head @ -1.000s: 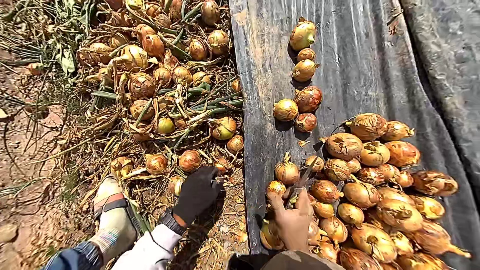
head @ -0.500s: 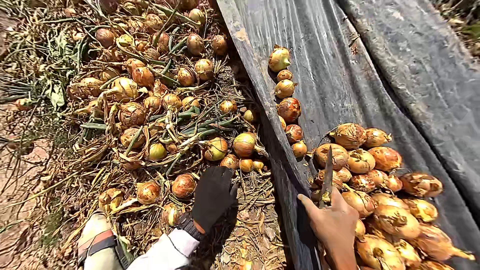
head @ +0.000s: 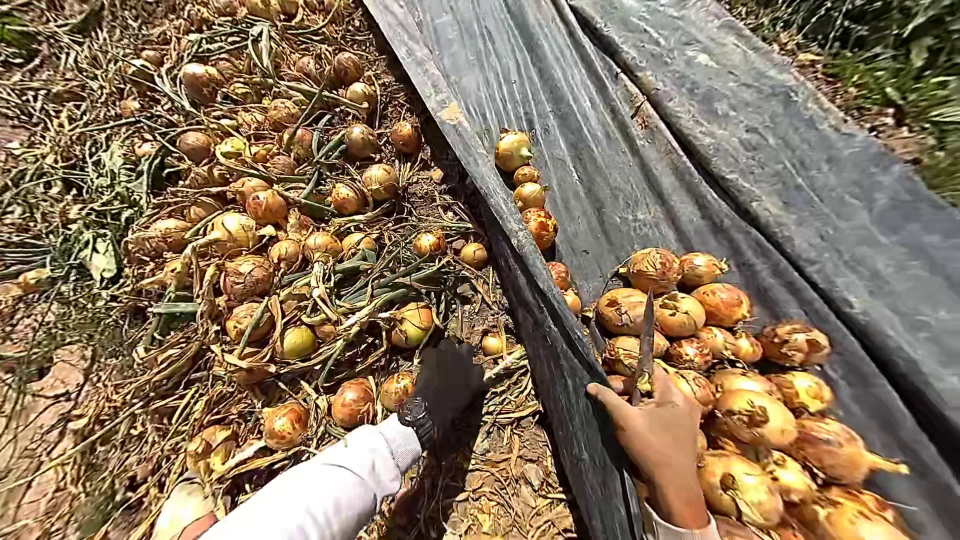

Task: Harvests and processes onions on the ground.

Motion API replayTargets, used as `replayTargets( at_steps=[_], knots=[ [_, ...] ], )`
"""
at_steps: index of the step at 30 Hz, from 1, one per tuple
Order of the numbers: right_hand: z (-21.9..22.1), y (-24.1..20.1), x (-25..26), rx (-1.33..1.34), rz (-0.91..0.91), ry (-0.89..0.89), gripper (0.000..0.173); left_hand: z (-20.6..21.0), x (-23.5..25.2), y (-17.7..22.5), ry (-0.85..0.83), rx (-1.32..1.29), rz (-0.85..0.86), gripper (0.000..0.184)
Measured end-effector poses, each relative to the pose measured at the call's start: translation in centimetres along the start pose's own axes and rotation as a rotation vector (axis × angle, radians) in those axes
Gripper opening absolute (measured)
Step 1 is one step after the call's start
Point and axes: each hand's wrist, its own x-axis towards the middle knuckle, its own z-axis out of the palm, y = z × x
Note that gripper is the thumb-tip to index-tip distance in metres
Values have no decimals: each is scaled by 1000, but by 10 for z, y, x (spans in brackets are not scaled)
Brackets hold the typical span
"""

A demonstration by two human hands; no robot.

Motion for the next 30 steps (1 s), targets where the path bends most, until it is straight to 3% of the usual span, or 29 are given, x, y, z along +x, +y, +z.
replayTargets(
  at_steps=[1, 3, 5, 7, 9, 11, 13, 15, 18, 21, 24, 25, 26, 27, 28, 30],
  knots=[
    [1, 2, 1, 13, 17, -1, 51, 6, 1, -7, -135, -2, -27, 46],
    [4, 8, 0, 23, 50, -7, 49, 93, 34, -52, 177, 59, 70, 34],
    [5, 10, -4, 32, 63, -15, 47, 130, 51, -75, 111, 153, 71, 40],
    [5, 9, -2, 31, 64, -22, 46, 107, 44, -71, -65, 237, 18, 50],
    [6, 6, -2, 30, 64, -22, 44, 72, 43, -57, -92, 263, -77, 46],
    [7, 4, -4, 28, 61, -29, 44, 57, 68, -48, 190, 199, -34, 52],
    [10, 4, -5, 25, 50, -19, 43, 57, 109, -36, 476, 131, 188, 59],
    [8, 3, -5, 21, 48, -14, 46, 72, 146, -22, 540, 102, 360, 63],
    [4, 6, -5, 21, 23, -6, 46, 89, 161, -13, 469, 68, 350, 71],
    [4, 6, -5, 24, 19, -1, 42, 73, 160, -9, 360, 139, 323, 54],
    [1, 3, -5, 22, 8, -9, 44, 50, 148, -2, 178, 256, 272, 49],
    [1, 3, -5, 36, 7, -8, 46, 61, 147, -11, 305, 266, 316, 51],
    [2, 4, -3, 47, 8, -8, 47, 85, 158, -30, 621, 226, 439, 55],
    [2, 6, -2, 59, 8, -6, 46, 65, 130, -25, 267, 210, 286, 53],
    [2, 8, -2, 60, 6, -5, 45, 61, 115, -32, 106, 229, 237, 47],
    [7, 11, -5, 76, 12, -9, 42, 88, 93, -69, 98, 266, 296, 36]
  ],
)
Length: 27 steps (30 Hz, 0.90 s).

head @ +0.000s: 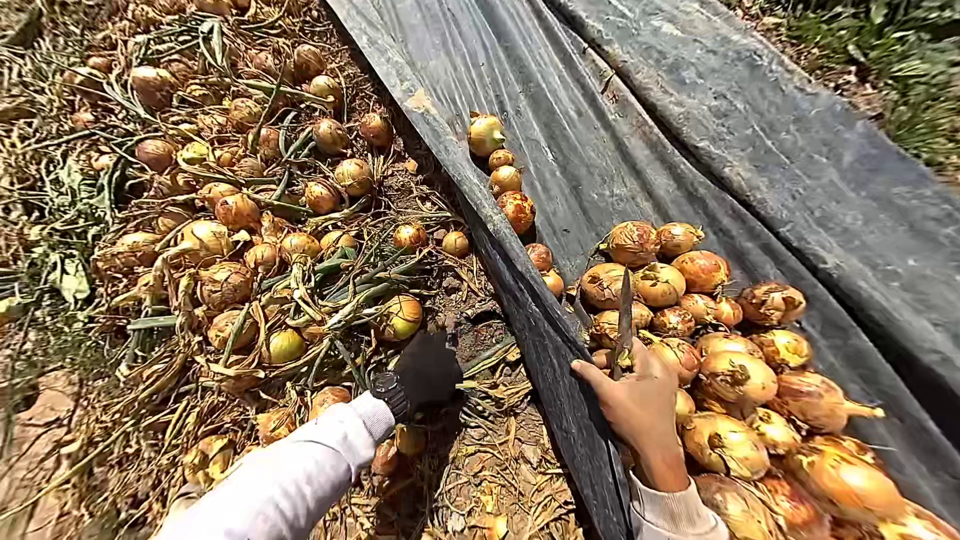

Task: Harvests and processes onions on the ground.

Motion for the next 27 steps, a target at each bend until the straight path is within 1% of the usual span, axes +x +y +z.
replayTargets(
  at_steps=[1, 2, 3, 4, 5, 6, 7, 8, 9, 10, 11, 12, 13, 14, 15, 16, 17, 18, 19, 20, 22, 25, 27],
  knots=[
    [2, 0, -3, 1, 10, -4, 42, 18, -16, -10, 38, 2, 23, 35],
    [5, 0, -4, 0, 21, -7, 42, 26, -30, -14, 42, 3, 9, 36],
    [7, 0, -5, 3, 30, -5, 43, 24, -41, -14, 0, 9, -23, 37],
    [6, 2, -8, 3, 35, -3, 45, 14, -53, -8, -110, -7, -65, 41],
    [4, 3, -9, 0, 39, -10, 47, -2, -64, 1, -270, -50, -99, 44],
    [2, 4, -7, -1, 43, -22, 50, -14, -72, 5, -387, -99, -123, 44],
    [4, 5, -4, -9, 31, -20, 51, -23, -76, 1, -446, -143, -140, 46],
    [8, 7, -2, -7, 16, -14, 50, -28, -77, -7, -413, -174, -130, 48],
    [14, 9, -3, -4, 5, -7, 47, -29, -74, -20, -295, -203, -102, 49],
    [22, 13, -6, -4, 2, 2, 44, -26, -65, -36, -116, -228, -59, 47],
    [30, 15, -11, -1, 5, 9, 41, -21, -47, -54, 115, -183, -18, 45],
    [37, 15, -15, 1, 3, 13, 40, -26, -25, -69, 343, -145, -6, 40],
    [41, 13, -19, -6, -1, 17, 42, -43, 0, -80, 516, -111, -45, 33],
    [43, 10, -21, -22, -7, 22, 44, -64, 25, -89, 616, -79, -144, 34],
    [43, 9, -21, -54, -19, 34, 44, -86, 49, -96, 659, -74, -277, 38],
    [41, 6, -19, -81, -38, 44, 46, -107, 67, -99, 630, -114, -418, 47],
    [38, 3, -18, -102, -70, 55, 47, -126, 77, -98, 541, -168, -539, 61],
    [35, 1, -16, -132, -120, 75, 47, -135, 84, -97, 459, -236, -629, 73],
    [33, -1, -15, -153, -165, 92, 48, -138, 88, -96, 413, -288, -684, 82],
    [32, -2, -12, -166, -197, 104, 48, -137, 92, -95, 416, -311, -709, 86],
    [33, 0, -12, -185, -207, 109, 47, -132, 95, -94, 417, -330, -710, 87],
    [38, 0, -17, -175, -166, 93, 47, -121, 90, -88, 443, -339, -669, 82],
    [40, -3, -18, -157, -150, 81, 49, -115, 85, -82, 486, -419, -672, 76]
  ],
)
